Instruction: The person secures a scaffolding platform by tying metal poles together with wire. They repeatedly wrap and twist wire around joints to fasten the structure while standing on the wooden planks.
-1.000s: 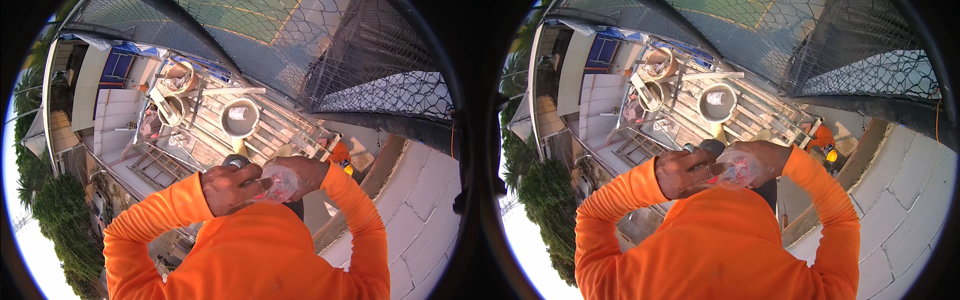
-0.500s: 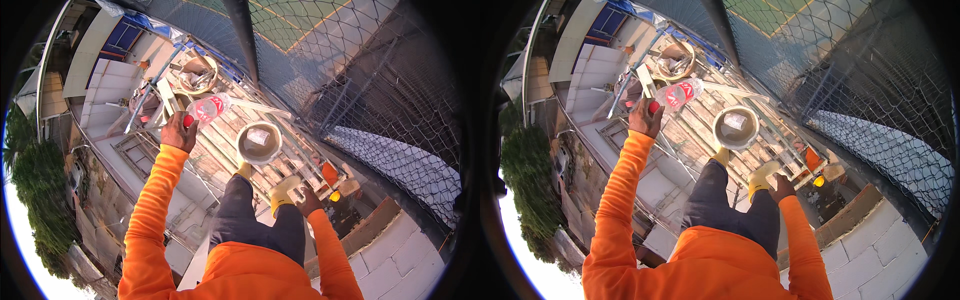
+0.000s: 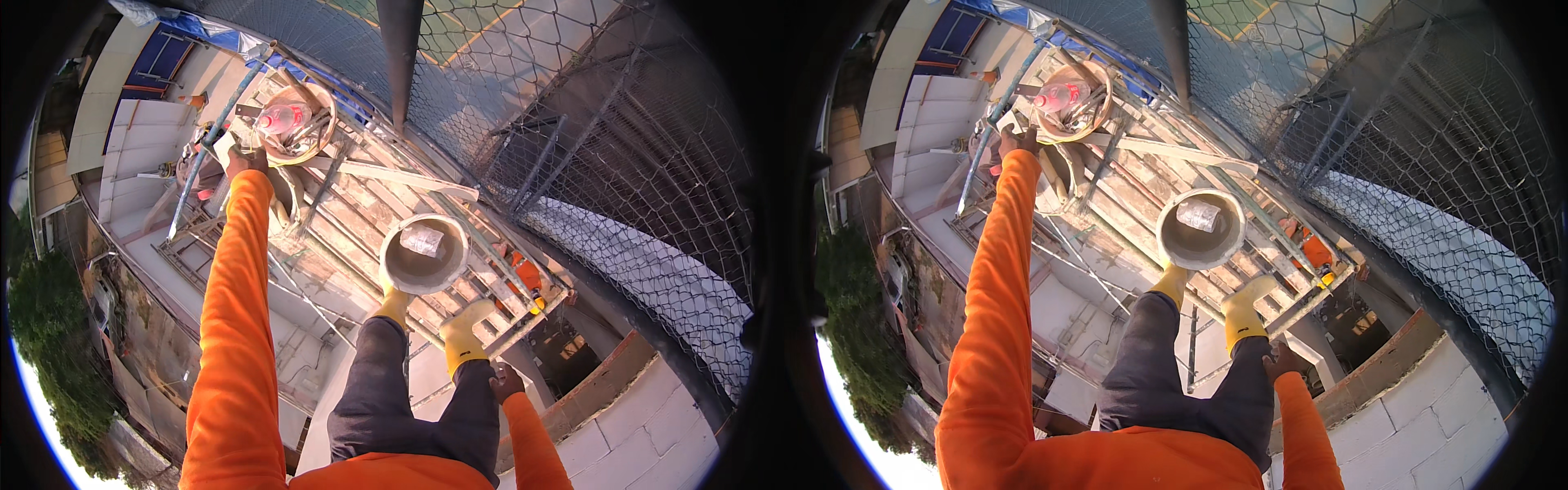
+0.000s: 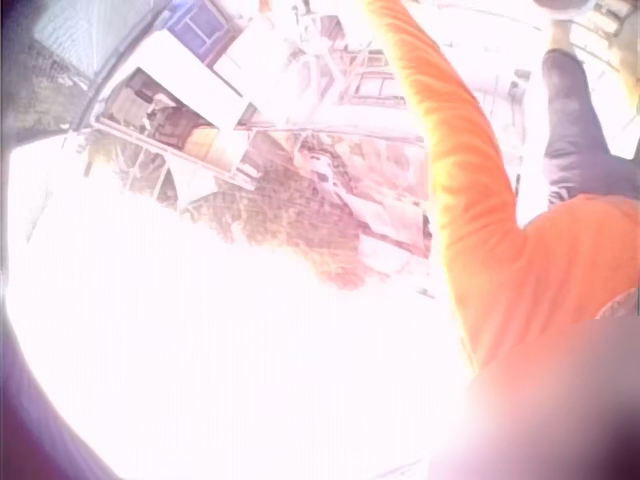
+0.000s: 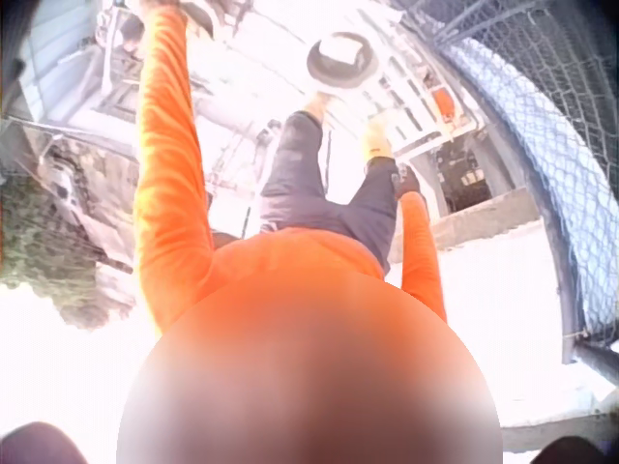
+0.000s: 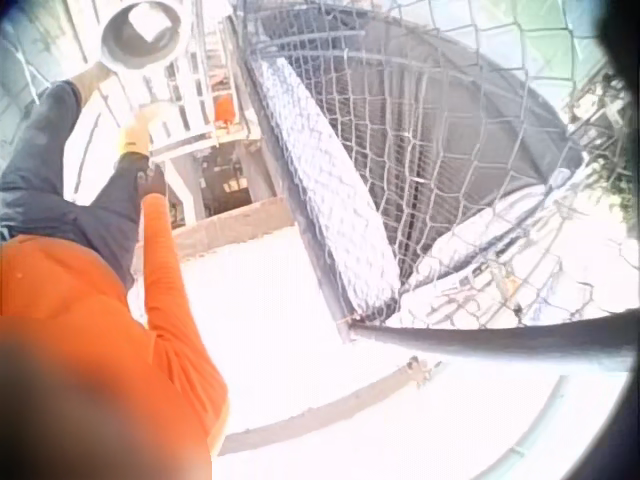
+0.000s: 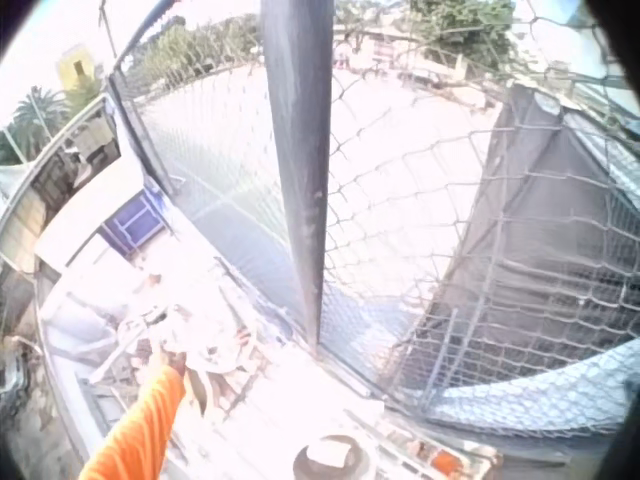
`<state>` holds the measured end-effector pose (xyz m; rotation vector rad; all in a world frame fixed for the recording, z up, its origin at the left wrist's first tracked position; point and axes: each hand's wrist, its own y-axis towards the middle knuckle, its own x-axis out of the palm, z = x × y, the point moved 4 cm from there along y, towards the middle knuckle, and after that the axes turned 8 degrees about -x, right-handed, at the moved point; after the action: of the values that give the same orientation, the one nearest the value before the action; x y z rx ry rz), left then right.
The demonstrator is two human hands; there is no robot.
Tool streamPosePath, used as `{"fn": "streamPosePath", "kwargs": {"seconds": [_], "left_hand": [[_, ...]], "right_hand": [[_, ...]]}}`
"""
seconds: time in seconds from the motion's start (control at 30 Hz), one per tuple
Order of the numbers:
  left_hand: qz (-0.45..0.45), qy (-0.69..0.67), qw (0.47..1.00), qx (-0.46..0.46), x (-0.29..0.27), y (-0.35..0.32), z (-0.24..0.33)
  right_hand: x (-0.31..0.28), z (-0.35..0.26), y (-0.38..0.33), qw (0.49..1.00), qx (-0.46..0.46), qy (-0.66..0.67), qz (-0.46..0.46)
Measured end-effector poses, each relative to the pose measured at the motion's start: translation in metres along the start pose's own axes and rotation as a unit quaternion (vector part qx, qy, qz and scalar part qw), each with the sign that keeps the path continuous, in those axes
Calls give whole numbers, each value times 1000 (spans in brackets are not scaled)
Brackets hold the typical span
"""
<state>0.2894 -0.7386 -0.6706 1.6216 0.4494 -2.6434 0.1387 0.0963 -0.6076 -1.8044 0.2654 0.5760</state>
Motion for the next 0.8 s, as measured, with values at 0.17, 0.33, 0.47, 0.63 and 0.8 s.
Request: {"fn": "streamPosePath", "kwargs": {"seconds": [0.17, 0.33, 0.47, 0.63, 0.8], "left_hand": [[-188, 68, 977, 78, 37, -157, -85], [-344, 141, 909, 187, 13, -353, -107], [-475, 49, 830, 287, -21, -474, 6], [-385, -151, 691, 593, -126, -628, 285], [-93, -333, 483, 805, -300, -816, 481]], "right_hand": [[-2, -76, -23, 984, -42, 174, -18], [-51, -109, -84, 967, -78, 239, 33], [-102, -54, -138, 970, -97, 211, 72], [-196, 82, -207, 944, -33, 167, 284], [-320, 215, -319, 862, 25, 202, 464]]}}
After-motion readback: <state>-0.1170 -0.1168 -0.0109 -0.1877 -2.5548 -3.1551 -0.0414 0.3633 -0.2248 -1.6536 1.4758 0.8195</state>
